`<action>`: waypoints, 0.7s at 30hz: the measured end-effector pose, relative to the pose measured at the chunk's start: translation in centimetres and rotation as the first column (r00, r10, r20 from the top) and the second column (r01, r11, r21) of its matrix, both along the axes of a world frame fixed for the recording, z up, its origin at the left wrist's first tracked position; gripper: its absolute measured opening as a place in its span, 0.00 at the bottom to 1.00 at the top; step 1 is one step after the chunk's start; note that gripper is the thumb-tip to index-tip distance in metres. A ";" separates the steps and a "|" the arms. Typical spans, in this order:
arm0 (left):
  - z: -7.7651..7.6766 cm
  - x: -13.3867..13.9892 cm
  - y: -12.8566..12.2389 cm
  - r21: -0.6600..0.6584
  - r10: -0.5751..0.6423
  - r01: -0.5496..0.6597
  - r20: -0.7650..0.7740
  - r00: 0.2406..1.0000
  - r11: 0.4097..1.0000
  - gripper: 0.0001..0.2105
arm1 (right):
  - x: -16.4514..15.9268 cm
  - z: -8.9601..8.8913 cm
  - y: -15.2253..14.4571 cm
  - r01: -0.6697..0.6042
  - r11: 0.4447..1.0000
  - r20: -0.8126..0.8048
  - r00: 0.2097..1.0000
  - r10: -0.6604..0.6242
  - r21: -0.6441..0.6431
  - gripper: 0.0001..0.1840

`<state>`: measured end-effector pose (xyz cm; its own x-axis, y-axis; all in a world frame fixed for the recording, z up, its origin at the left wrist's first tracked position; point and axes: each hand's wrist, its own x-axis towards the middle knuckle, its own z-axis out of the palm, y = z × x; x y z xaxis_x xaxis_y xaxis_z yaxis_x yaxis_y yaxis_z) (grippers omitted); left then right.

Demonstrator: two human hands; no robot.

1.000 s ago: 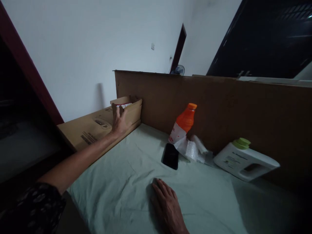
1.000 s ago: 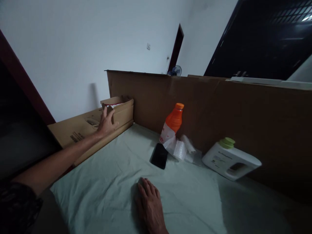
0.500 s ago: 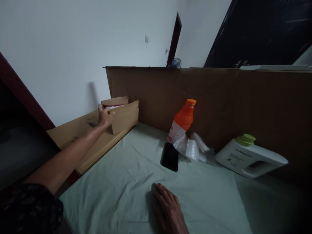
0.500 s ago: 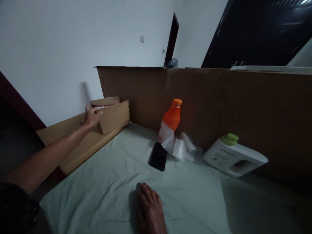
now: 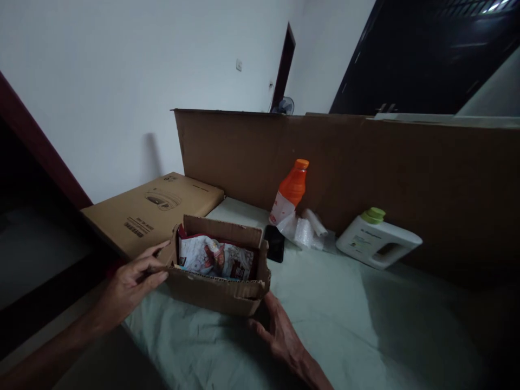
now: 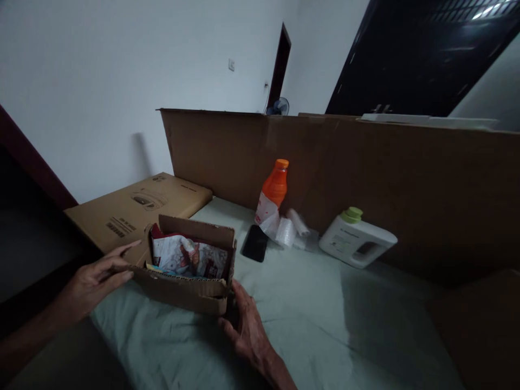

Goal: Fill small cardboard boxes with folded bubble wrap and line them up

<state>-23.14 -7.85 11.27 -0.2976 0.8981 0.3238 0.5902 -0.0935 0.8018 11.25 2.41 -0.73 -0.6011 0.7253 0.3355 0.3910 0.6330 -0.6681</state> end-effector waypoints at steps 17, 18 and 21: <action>-2.0 8.5 -1.4 0.061 -0.305 0.299 0.268 0.914 0.952 0.09 | 13.2 1.8 -11.5 0.316 0.945 0.101 0.941 -0.323 0.083 0.33; -1.8 8.6 -1.4 0.082 -0.293 0.282 0.342 0.893 0.956 0.10 | 13.7 1.8 -10.9 0.317 0.946 0.092 0.942 -0.322 0.070 0.28; -1.4 7.7 -0.3 0.104 -0.161 0.123 0.599 0.784 0.987 0.13 | 14.7 2.4 -7.1 0.364 0.931 0.079 0.928 -0.364 0.017 0.18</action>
<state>-15.41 -8.11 9.82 -0.3200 0.9317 0.1718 -0.0363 -0.1932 0.9805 25.93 -4.69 1.63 -0.3203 0.8987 0.2995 0.6467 0.4385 -0.6241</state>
